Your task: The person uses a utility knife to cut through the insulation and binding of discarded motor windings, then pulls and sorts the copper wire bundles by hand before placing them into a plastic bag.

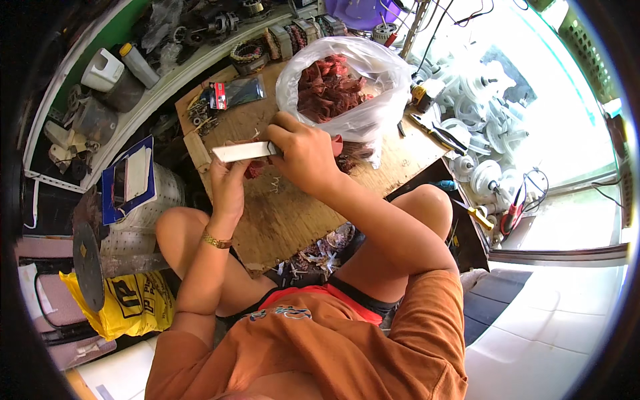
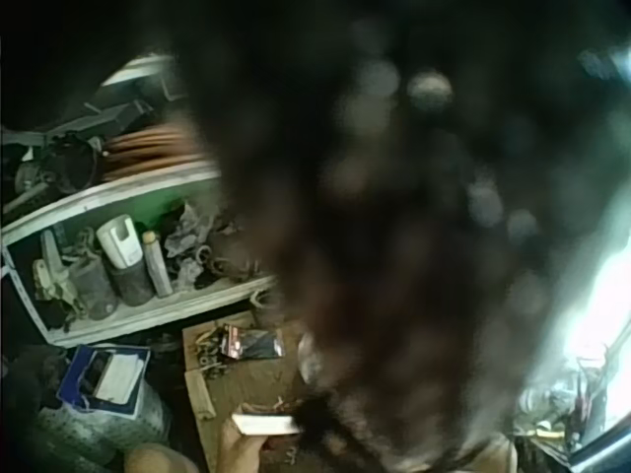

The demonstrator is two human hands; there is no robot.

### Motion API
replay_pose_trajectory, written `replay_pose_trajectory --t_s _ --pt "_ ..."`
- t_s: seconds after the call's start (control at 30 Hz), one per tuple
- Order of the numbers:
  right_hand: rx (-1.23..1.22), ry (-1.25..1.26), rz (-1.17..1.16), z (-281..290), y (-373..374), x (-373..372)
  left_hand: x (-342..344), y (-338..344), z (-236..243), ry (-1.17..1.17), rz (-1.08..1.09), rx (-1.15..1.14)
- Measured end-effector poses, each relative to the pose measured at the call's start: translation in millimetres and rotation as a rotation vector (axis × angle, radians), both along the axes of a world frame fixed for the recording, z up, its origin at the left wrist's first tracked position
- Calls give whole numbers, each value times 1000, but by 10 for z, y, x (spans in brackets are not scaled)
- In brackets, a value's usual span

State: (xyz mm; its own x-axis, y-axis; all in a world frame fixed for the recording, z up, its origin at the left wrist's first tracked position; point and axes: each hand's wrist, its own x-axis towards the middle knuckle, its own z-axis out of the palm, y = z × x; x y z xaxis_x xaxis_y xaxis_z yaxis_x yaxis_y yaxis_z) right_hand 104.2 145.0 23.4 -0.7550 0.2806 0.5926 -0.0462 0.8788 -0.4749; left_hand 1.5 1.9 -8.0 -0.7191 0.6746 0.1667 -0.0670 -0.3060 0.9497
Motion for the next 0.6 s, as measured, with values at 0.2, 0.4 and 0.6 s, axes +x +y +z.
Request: replay_pose_trajectory --t_s 0.2,0.4,0.6 --pt "-90 -33 -54 -15 -6 -40 39 -7 -40 -75 7 -3" --pt "-95 -96 -111 -37 -20 -85 56 10 -99 13 -3 45" --pt "-380 -159 -176 -150 402 -127 181 28 -80 -50 -72 35"
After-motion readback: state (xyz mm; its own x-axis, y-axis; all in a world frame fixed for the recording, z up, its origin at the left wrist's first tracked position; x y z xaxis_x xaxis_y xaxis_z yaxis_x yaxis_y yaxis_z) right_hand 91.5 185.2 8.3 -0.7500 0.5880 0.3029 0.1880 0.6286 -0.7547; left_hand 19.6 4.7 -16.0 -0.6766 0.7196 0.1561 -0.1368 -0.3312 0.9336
